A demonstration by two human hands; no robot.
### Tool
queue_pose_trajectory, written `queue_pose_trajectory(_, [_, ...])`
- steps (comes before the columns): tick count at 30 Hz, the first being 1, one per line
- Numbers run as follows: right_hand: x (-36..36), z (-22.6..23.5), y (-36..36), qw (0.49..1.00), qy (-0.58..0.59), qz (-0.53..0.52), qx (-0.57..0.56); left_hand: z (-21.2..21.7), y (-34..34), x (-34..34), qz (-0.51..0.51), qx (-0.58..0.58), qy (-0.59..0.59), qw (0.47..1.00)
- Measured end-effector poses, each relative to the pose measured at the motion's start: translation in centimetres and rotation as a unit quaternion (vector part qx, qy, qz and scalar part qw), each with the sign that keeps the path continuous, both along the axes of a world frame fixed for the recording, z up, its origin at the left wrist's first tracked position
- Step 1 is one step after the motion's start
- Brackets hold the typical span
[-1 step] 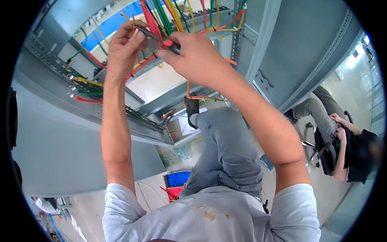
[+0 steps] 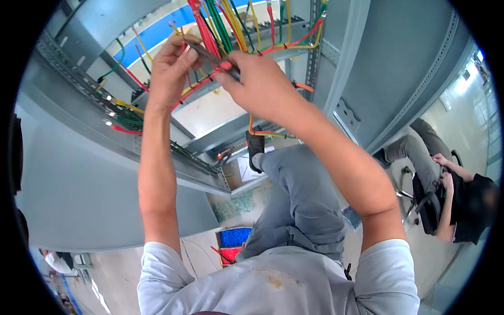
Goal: The person uses pliers to strip insulation from multiple colored wires and connects them to terminals inside an open electrical panel. The hands repeatedly select wires, strip ends, and insert them into terminal blocks.
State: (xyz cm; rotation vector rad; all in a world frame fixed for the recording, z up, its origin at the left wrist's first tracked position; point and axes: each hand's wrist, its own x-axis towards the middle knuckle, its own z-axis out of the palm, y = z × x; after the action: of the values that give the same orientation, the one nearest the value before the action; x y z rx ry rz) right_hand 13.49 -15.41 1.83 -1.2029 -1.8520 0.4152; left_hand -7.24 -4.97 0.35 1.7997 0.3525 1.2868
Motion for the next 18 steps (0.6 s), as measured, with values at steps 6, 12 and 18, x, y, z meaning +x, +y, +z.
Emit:
queue_pose_trajectory(6, [-1.2,-1.7,-0.5,0.991,-0.102,-0.034,0.086,-0.5,-0.5,-1.4,-0.070,-0.025,-0.054,0.996])
queue_pose_trajectory(12, [-0.8,-1.7,-0.9,0.992,-0.106,-0.014,0.064,-0.8,-1.1,-1.5,-0.085,-0.029,-0.054,0.995])
queue_pose_trajectory(18, [-0.6,-2.2,-0.7,0.990,-0.100,-0.008,0.100,-0.8,-0.9,-1.5,-0.068,-0.014,-0.026,0.997])
